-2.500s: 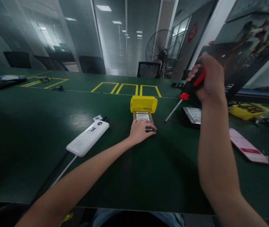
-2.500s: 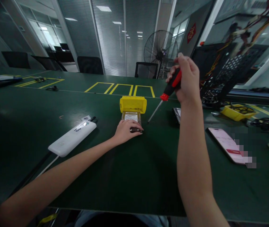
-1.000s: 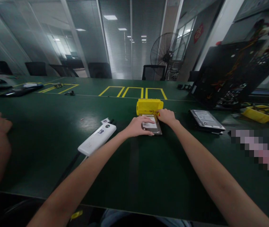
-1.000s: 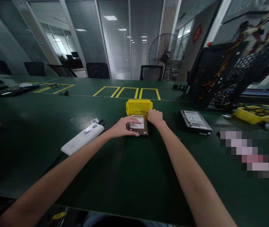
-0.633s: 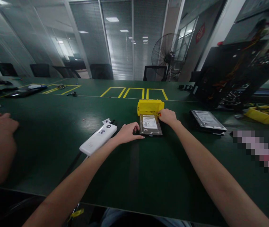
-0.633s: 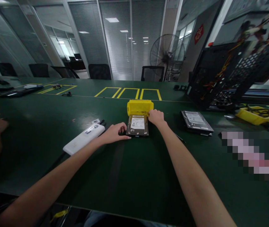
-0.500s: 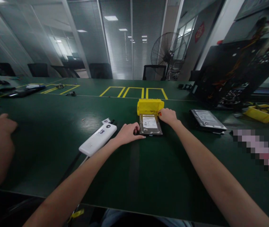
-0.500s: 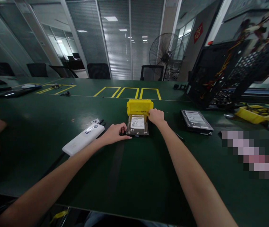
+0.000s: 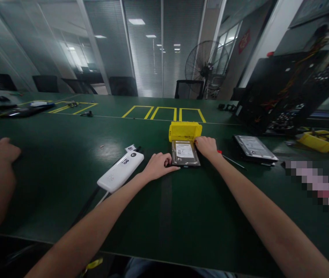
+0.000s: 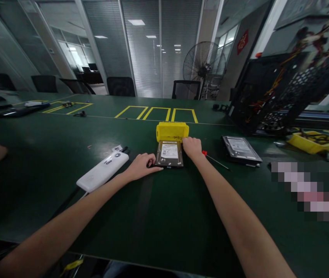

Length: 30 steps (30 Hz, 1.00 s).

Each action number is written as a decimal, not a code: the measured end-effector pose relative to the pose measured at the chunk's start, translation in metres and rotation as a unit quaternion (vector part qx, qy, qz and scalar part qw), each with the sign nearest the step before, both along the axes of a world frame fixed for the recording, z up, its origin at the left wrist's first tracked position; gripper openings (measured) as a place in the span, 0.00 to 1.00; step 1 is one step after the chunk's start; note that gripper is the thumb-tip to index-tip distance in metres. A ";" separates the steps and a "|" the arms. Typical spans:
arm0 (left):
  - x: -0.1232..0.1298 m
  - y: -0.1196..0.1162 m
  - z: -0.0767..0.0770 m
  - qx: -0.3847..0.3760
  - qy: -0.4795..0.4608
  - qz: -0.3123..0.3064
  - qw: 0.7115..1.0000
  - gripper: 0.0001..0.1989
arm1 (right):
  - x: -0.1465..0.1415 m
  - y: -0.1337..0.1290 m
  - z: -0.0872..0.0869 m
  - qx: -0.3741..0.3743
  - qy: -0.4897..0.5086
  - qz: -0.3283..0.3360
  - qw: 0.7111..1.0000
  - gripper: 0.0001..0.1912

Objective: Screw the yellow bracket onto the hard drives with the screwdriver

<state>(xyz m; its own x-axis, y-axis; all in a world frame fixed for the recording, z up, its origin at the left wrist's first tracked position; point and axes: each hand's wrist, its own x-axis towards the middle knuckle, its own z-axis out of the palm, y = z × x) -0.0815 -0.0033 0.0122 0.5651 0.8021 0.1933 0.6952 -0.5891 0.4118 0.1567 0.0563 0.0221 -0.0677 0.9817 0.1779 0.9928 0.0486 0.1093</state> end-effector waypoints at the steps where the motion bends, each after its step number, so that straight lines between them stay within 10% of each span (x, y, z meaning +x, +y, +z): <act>1: 0.000 0.000 0.000 -0.001 0.000 0.000 1.000 0.22 | 0.001 -0.002 -0.001 0.002 -0.005 0.008 1.000 0.17; 30: -0.002 -0.005 0.001 -0.006 0.000 0.003 1.000 0.21 | 0.019 -0.019 -0.015 0.066 -0.015 0.074 0.995 0.15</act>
<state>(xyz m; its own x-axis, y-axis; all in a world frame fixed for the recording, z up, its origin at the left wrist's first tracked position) -0.0833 -0.0085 0.0133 0.5605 0.8074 0.1841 0.6988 -0.5805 0.4179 0.1761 0.0372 0.0072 -0.2171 0.9286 0.3010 0.9721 0.1777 0.1530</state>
